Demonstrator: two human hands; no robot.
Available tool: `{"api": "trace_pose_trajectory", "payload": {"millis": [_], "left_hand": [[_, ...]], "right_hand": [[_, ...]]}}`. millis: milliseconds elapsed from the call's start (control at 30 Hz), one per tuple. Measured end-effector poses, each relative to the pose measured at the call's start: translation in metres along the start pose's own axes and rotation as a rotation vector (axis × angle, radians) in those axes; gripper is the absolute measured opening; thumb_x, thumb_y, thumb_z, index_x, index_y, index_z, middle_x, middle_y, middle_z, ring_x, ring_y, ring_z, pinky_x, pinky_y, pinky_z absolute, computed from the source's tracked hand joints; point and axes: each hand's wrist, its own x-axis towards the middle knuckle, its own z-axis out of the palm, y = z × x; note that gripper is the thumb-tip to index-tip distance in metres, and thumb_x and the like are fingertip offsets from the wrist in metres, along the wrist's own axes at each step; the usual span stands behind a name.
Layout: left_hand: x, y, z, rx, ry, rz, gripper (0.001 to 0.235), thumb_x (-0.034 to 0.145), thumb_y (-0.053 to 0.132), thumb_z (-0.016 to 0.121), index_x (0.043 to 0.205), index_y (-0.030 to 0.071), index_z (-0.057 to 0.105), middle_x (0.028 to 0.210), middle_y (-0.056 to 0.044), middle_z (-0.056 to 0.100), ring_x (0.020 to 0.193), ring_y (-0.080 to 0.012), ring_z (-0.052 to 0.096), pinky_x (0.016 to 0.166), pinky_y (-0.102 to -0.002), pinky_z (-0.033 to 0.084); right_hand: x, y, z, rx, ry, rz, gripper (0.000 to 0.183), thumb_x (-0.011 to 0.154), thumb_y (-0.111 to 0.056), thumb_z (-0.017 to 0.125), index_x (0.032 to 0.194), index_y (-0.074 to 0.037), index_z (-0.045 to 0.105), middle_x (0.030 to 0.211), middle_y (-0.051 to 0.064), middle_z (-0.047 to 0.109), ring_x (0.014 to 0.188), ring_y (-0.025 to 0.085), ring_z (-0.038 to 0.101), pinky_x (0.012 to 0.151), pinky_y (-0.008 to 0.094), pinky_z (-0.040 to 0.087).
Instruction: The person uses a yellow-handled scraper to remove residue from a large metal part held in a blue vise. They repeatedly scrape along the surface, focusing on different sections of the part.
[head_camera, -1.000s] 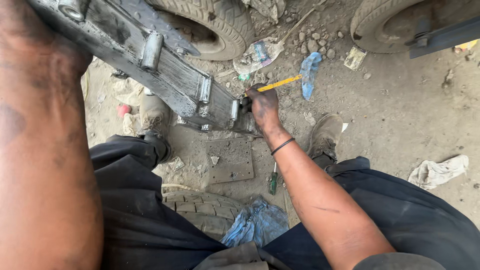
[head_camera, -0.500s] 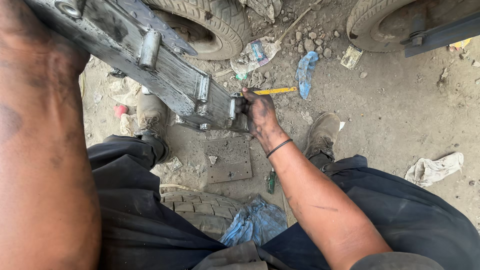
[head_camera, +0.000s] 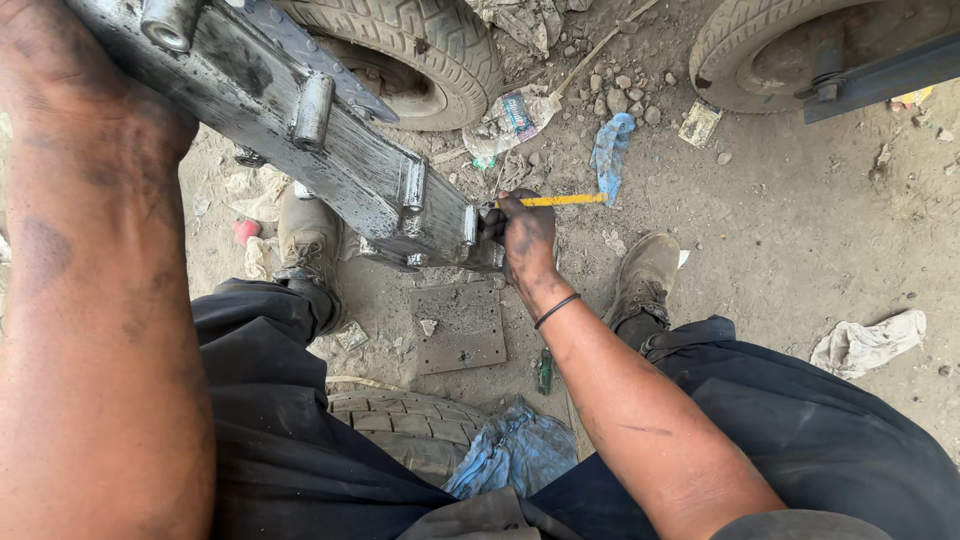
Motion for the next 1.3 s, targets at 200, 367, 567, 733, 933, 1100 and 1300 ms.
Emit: {"api": "trace_pose_trajectory", "payload": {"millis": [200,367,567,733,933,1100,1300], "left_hand": [[-0.001,-0.003,0.009,0.016,-0.001,0.006,0.028,0.087,0.015,0.070,0.107,-0.004,0.065,0.094,-0.013,0.069,0.085,-0.0251,0.068,0.079,-0.041,0.056],[-0.003,-0.007,0.018,0.038,-0.006,0.016,0.027,0.087,0.014,0.070,0.106,-0.004,0.065,0.093,-0.012,0.070,0.083,-0.0240,0.068,0.078,-0.040,0.056],[-0.004,-0.017,0.032,0.048,-0.014,0.030,0.027,0.086,0.014,0.071,0.105,-0.003,0.066,0.091,-0.011,0.070,0.082,-0.0228,0.068,0.077,-0.038,0.057],[-0.012,-0.025,0.043,0.050,-0.034,0.028,0.026,0.085,0.014,0.072,0.104,-0.003,0.066,0.090,-0.010,0.070,0.081,-0.0217,0.068,0.076,-0.037,0.057],[-0.019,-0.036,0.074,0.041,-0.094,0.013,0.026,0.084,0.013,0.072,0.103,-0.003,0.067,0.089,-0.009,0.071,0.079,-0.0204,0.069,0.075,-0.036,0.058],[-0.023,-0.034,0.106,0.035,-0.160,0.016,0.025,0.083,0.013,0.073,0.102,-0.002,0.067,0.087,-0.008,0.071,0.078,-0.0193,0.069,0.074,-0.035,0.058],[-0.040,-0.034,0.142,-0.029,-0.259,-0.021,0.017,0.085,0.007,0.071,0.098,-0.003,0.066,0.087,-0.009,0.069,0.076,-0.0198,0.068,0.073,-0.034,0.057]], "right_hand": [[-0.009,-0.027,0.026,-0.637,0.043,-0.167,0.026,0.098,-0.015,0.065,0.076,-0.002,0.062,0.061,0.007,0.061,0.049,0.015,0.056,0.042,0.029,0.044],[-0.029,-0.048,0.053,-0.105,-0.119,-0.120,0.021,0.096,-0.011,0.065,0.077,-0.003,0.061,0.062,0.003,0.062,0.048,0.013,0.055,0.043,0.029,0.044],[-0.038,-0.092,0.060,-0.469,-0.160,-0.432,0.024,0.098,-0.014,0.069,0.078,-0.003,0.061,0.062,0.002,0.060,0.048,0.010,0.050,0.043,0.030,0.040],[-0.046,-0.136,0.059,-1.049,-0.292,-0.781,0.010,0.096,-0.011,0.071,0.090,-0.003,0.068,0.070,0.012,0.067,0.059,0.024,0.061,0.055,0.038,0.049],[-0.056,-0.167,0.058,-1.292,-0.450,-0.976,0.010,0.095,-0.015,0.073,0.094,-0.005,0.073,0.074,0.014,0.071,0.065,0.027,0.070,0.065,0.040,0.056],[-0.067,-0.173,0.055,-1.401,-0.363,-0.543,0.028,0.096,-0.024,0.076,0.085,0.001,0.071,0.066,0.016,0.064,0.060,0.029,0.065,0.062,0.044,0.054],[-0.075,-0.182,0.046,-1.517,-0.413,-0.488,0.017,0.098,-0.024,0.065,0.096,-0.008,0.073,0.067,0.010,0.069,0.056,0.024,0.068,0.056,0.040,0.056]]}}
